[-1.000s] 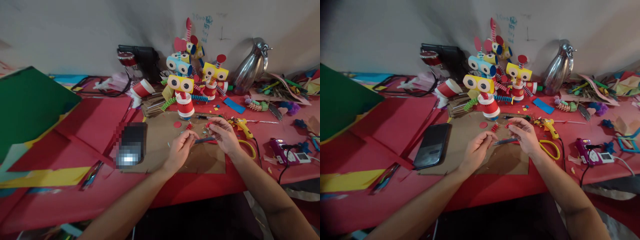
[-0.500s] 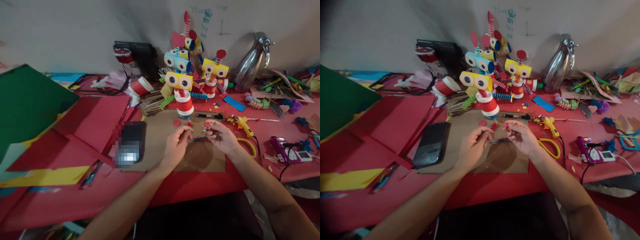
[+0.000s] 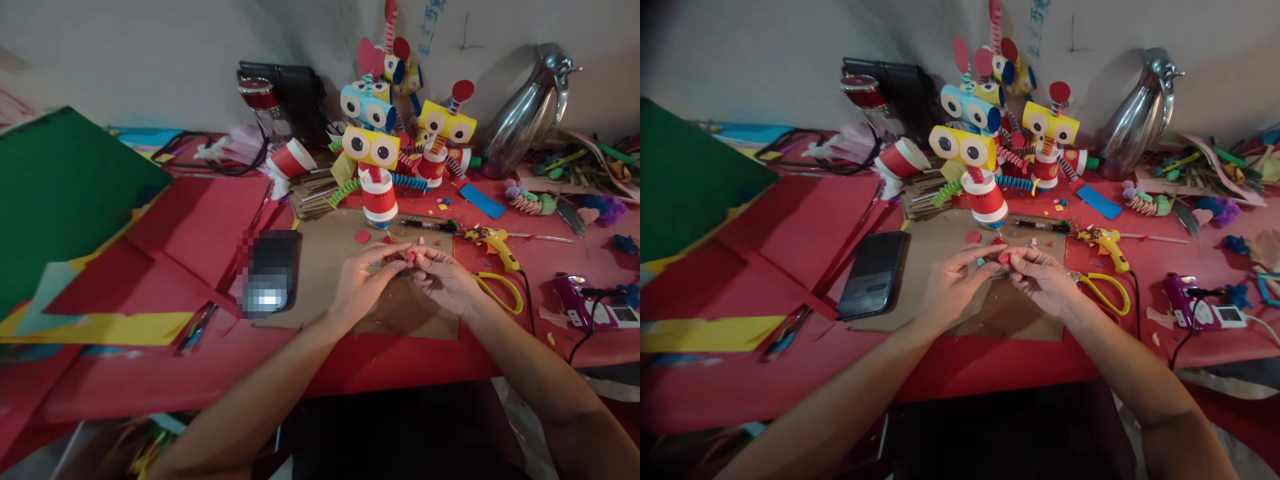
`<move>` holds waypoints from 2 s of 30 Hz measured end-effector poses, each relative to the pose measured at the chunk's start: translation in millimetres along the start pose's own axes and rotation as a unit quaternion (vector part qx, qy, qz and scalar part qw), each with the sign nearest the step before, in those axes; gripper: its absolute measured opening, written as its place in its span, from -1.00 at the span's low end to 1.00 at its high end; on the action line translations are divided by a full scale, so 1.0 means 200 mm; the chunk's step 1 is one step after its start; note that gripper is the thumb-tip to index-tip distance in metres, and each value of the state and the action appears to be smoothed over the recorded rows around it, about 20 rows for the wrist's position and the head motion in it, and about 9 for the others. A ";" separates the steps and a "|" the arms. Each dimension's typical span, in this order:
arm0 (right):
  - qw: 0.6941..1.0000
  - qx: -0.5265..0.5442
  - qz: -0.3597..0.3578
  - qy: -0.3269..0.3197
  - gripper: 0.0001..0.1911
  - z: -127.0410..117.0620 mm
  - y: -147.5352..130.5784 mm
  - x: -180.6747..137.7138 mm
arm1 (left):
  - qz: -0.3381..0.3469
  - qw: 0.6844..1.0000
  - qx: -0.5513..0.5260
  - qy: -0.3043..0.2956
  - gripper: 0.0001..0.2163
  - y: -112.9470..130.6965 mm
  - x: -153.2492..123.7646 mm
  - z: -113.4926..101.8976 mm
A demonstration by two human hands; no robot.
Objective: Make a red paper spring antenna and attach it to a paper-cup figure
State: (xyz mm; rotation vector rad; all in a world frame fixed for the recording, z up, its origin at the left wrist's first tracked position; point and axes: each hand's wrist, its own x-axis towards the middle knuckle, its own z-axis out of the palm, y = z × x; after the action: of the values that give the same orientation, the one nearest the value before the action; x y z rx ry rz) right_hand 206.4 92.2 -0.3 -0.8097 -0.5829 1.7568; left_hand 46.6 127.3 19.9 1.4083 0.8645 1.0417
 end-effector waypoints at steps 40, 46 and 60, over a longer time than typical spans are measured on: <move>0.803 -0.532 -0.247 0.107 -0.65 0.06 0.02 -0.07 | 0.086 0.975 -0.087 0.187 -0.86 -0.06 0.14 -0.14; 0.730 -0.645 -0.220 -0.054 -0.82 0.05 0.03 -0.07 | 0.057 0.974 -0.141 0.168 -0.86 -0.07 0.17 -0.18; 0.800 -0.519 -0.269 0.136 -0.85 0.01 -0.01 -0.07 | 0.016 0.998 -0.067 0.006 -0.89 -0.10 0.10 -0.09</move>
State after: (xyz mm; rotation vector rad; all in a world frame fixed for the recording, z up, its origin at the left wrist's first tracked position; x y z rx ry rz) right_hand 208.3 79.6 5.9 -1.4193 -1.4546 0.6673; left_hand 37.4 154.5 1.8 1.3080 0.7673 1.1127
